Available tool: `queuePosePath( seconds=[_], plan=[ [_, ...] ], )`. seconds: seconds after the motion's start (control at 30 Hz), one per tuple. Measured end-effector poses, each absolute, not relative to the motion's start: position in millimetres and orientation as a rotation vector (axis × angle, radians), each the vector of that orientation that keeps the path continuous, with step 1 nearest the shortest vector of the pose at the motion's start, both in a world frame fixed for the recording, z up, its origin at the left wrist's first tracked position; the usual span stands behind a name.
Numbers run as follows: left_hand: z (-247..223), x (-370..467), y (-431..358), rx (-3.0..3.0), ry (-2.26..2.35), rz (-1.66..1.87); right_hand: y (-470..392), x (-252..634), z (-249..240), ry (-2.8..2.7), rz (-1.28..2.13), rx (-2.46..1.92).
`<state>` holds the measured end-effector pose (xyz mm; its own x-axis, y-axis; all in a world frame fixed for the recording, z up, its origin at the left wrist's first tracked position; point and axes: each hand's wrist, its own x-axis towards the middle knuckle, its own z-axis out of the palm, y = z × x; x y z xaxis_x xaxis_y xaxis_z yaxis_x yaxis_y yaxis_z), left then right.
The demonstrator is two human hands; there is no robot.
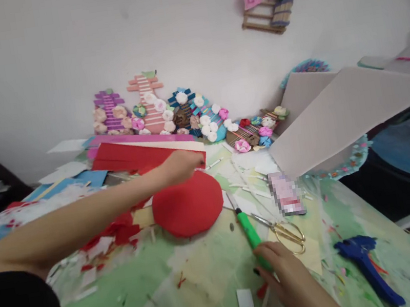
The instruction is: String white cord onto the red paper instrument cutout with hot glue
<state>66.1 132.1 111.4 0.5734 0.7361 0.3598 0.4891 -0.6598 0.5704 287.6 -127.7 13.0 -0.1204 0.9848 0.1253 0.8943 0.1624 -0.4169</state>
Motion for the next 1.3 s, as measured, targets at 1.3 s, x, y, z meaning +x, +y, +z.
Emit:
queuePosePath(
  seconds=[1.3],
  plan=[
    [-15.2,-88.9,-122.8,2.448,1.502,1.062,-122.1,181.2,-12.4,-1.675,0.187,-1.949]
  ],
)
